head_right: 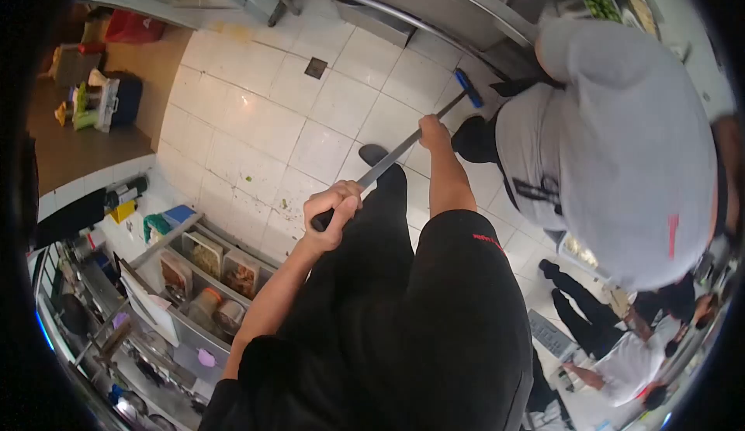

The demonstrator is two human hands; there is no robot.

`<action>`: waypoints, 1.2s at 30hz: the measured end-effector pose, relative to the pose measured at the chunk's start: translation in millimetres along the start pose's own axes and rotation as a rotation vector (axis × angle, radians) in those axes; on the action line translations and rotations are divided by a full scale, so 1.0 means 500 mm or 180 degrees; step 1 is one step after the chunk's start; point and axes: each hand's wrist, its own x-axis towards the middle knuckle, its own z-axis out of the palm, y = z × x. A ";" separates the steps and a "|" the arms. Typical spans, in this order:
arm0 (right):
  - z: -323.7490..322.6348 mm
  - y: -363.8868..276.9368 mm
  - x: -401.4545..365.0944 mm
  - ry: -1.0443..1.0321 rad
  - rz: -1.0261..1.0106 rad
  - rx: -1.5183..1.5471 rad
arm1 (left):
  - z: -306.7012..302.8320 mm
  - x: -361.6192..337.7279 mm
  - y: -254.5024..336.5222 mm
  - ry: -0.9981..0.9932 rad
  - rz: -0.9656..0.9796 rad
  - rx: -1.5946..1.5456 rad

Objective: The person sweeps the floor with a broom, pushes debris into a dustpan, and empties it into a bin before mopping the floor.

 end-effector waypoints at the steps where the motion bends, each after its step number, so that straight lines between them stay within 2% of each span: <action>1: 0.024 0.003 0.005 -0.0097 -0.0194 0.0448 | 0.001 0.031 0.019 0.0123 0.0037 0.0237; 2: 0.053 -0.005 -0.008 -0.0206 -0.0338 0.0920 | -0.004 0.070 0.072 0.0219 0.0037 0.0470; 3: 0.061 -0.063 -0.009 0.0216 -0.0591 0.1346 | -0.027 0.094 0.129 0.0229 -0.0220 0.0667; 4: 0.001 -0.166 -0.021 0.0434 -0.0643 0.1906 | -0.018 0.140 0.220 0.0327 -0.0494 0.1057; 5: -0.074 -0.239 -0.007 -0.0277 -0.0982 0.1874 | -0.034 0.153 0.261 -0.0023 -0.0208 0.0878; 7: -0.101 -0.319 -0.003 -0.0536 -0.0996 0.2254 | -0.002 0.213 0.349 -0.0131 -0.0069 0.0578; 8: -0.139 -0.338 -0.001 -0.0693 -0.1132 0.2245 | 0.015 0.223 0.375 0.0065 -0.0050 0.0588; 10: -0.228 -0.349 0.015 -0.0867 -0.1474 0.2204 | 0.023 0.242 0.389 -0.0193 0.0285 0.0279; 12: -0.258 -0.281 0.036 -0.0529 -0.1337 0.2106 | 0.007 0.264 0.373 -0.0511 0.0480 -0.0105; 13: -0.273 -0.230 0.058 -0.0254 -0.1368 0.1989 | 0.014 0.238 0.337 0.0042 0.0472 0.0181; 14: -0.257 -0.150 0.101 -0.0265 -0.1239 0.1597 | -0.015 0.261 0.335 -0.0602 -0.0815 0.1140; 15: -0.220 -0.064 0.148 0.0026 -0.1062 0.1677 | -0.033 0.219 0.228 -0.1119 -0.1941 0.2212; 16: -0.207 0.012 0.196 -0.0023 -0.0957 0.1354 | 0.003 0.273 0.170 -0.0123 -0.1073 0.1464; 17: -0.191 0.076 0.238 0.0019 -0.0923 0.1339 | 0.025 0.281 0.055 0.0228 -0.0211 0.0585; 18: -0.193 0.116 0.276 -0.0450 -0.0886 0.1202 | 0.054 0.291 -0.002 0.0244 -0.0026 0.0611; 19: -0.199 0.089 0.288 -0.0480 -0.0914 0.1216 | 0.074 0.317 -0.005 -0.0007 0.0188 0.0519; 20: -0.198 0.051 0.299 -0.0208 -0.1146 0.1373 | 0.066 0.335 0.021 0.0218 0.0298 0.0560; 21: -0.192 0.001 0.289 0.0028 -0.1371 0.1535 | 0.062 0.344 0.073 0.0466 0.0380 0.0596; 23: -0.154 -0.128 0.247 -0.0004 -0.1691 0.2321 | 0.034 0.340 0.192 0.0430 0.0075 0.0691; 25: -0.196 -0.273 0.191 -0.0407 -0.1663 0.2637 | 0.039 0.326 0.273 0.0728 0.0453 0.0414; 27: -0.213 -0.333 0.167 -0.0740 -0.1707 0.2657 | 0.043 0.318 0.315 0.0562 0.0551 0.0435; 28: -0.223 -0.337 0.159 -0.0730 -0.1745 0.2656 | 0.041 0.312 0.330 0.0373 0.0579 0.0410; 31: -0.250 -0.299 0.172 -0.0615 -0.2039 0.2337 | 0.050 0.289 0.319 0.0680 0.0787 0.0251; 32: -0.254 -0.271 0.185 -0.0552 -0.2026 0.2046 | 0.031 0.235 0.259 0.0879 0.0885 0.0279; 33: -0.226 -0.241 0.202 -0.0638 -0.1672 0.1915 | 0.010 0.193 0.202 0.1067 0.0990 0.0292; 34: -0.182 -0.242 0.204 -0.0514 -0.1667 0.2003 | -0.004 0.266 0.234 0.0850 0.0334 0.0466; 36: -0.099 -0.294 0.187 -0.0402 -0.1612 0.2396 | -0.038 0.257 0.263 0.0909 0.0259 0.0669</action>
